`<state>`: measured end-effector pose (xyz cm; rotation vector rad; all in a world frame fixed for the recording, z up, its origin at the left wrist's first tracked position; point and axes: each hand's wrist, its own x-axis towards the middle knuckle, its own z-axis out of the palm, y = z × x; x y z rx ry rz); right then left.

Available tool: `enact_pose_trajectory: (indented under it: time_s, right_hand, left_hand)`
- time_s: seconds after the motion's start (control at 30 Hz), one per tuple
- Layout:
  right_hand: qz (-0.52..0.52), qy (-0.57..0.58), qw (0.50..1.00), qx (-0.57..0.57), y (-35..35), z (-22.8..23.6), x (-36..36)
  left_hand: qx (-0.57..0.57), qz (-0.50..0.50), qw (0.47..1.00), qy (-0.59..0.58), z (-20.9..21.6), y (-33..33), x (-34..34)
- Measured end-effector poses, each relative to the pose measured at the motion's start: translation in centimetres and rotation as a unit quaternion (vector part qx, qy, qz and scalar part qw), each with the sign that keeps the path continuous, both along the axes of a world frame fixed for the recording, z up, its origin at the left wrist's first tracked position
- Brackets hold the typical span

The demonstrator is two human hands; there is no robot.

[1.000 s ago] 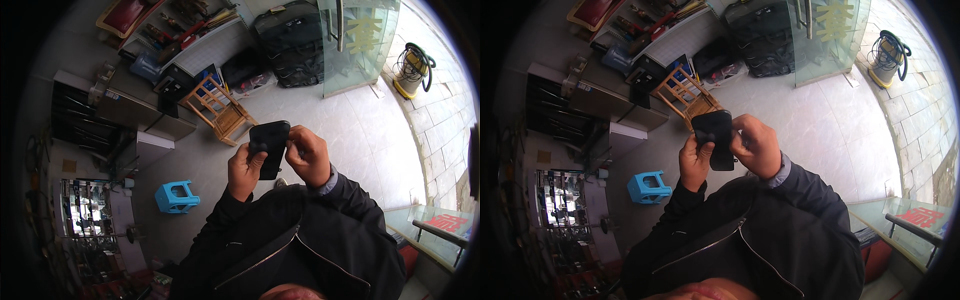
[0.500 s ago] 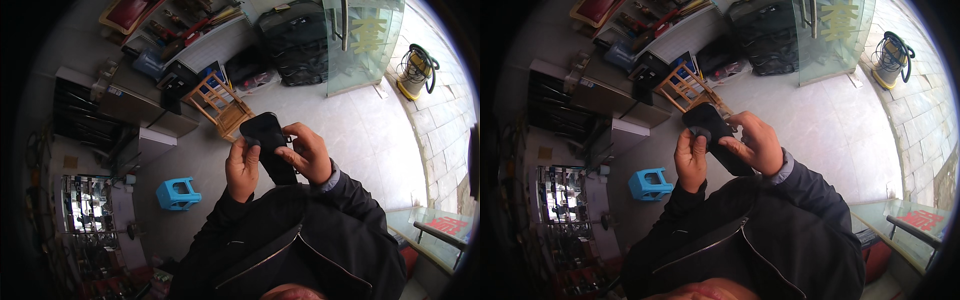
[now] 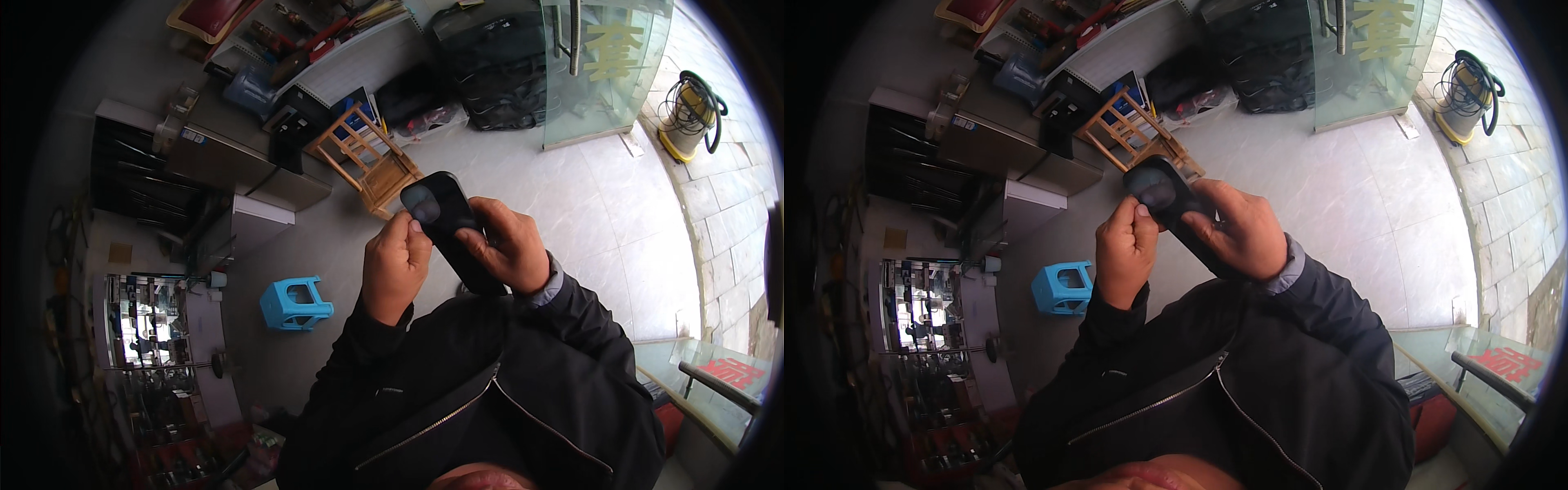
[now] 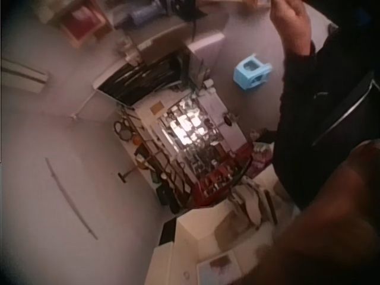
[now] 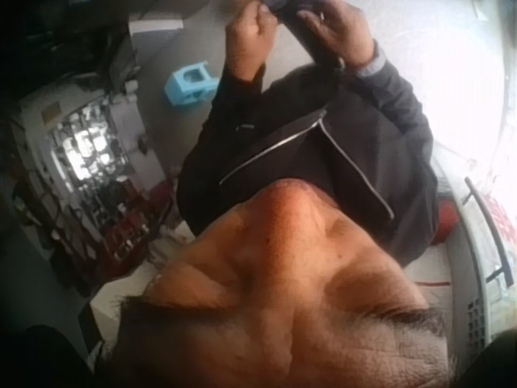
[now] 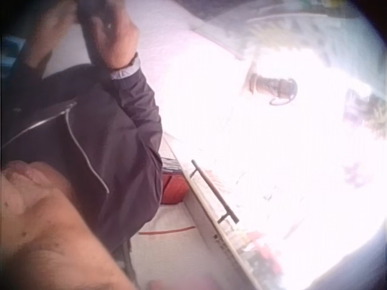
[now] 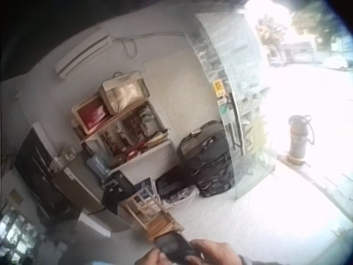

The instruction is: The person walks through a workshop and inspects several hanging fabric swatches in different colors, unfolding and feeling them. They then walk into a shop area and pick up a black plastic object, examining it closely by turning it over and manipulating its parts.

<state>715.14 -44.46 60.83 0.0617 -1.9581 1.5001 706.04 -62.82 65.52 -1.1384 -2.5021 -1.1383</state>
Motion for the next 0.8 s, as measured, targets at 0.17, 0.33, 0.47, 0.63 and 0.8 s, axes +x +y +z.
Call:
enact_pose_trajectory:
  time_s: [0.17,0.33,0.47,0.63,0.8]
  right_hand:
    - [-0.005,-0.012,0.999,0.029,-0.4,0.4,0.3]
    - [0.005,-0.012,0.999,0.029,-0.4,0.1,0.2]
    - [0.014,-0.013,0.999,0.028,-0.3,-0.3,0.1]
    - [0.021,-0.009,0.999,0.039,-0.2,-0.7,0.1]
    - [0.026,-0.006,0.999,0.043,-0.1,-0.7,0.1]
  left_hand:
    - [-0.014,0.022,0.999,0.038,-0.1,0.2,-0.1]
    - [-0.021,0.028,0.998,0.051,-0.1,0.0,0.0]
    - [-0.02,0.025,0.998,0.063,0.0,0.1,0.0]
    - [-0.03,0.039,0.996,0.072,0.0,0.1,0.2]
    - [-0.032,0.041,0.996,0.071,-0.2,0.2,0.1]
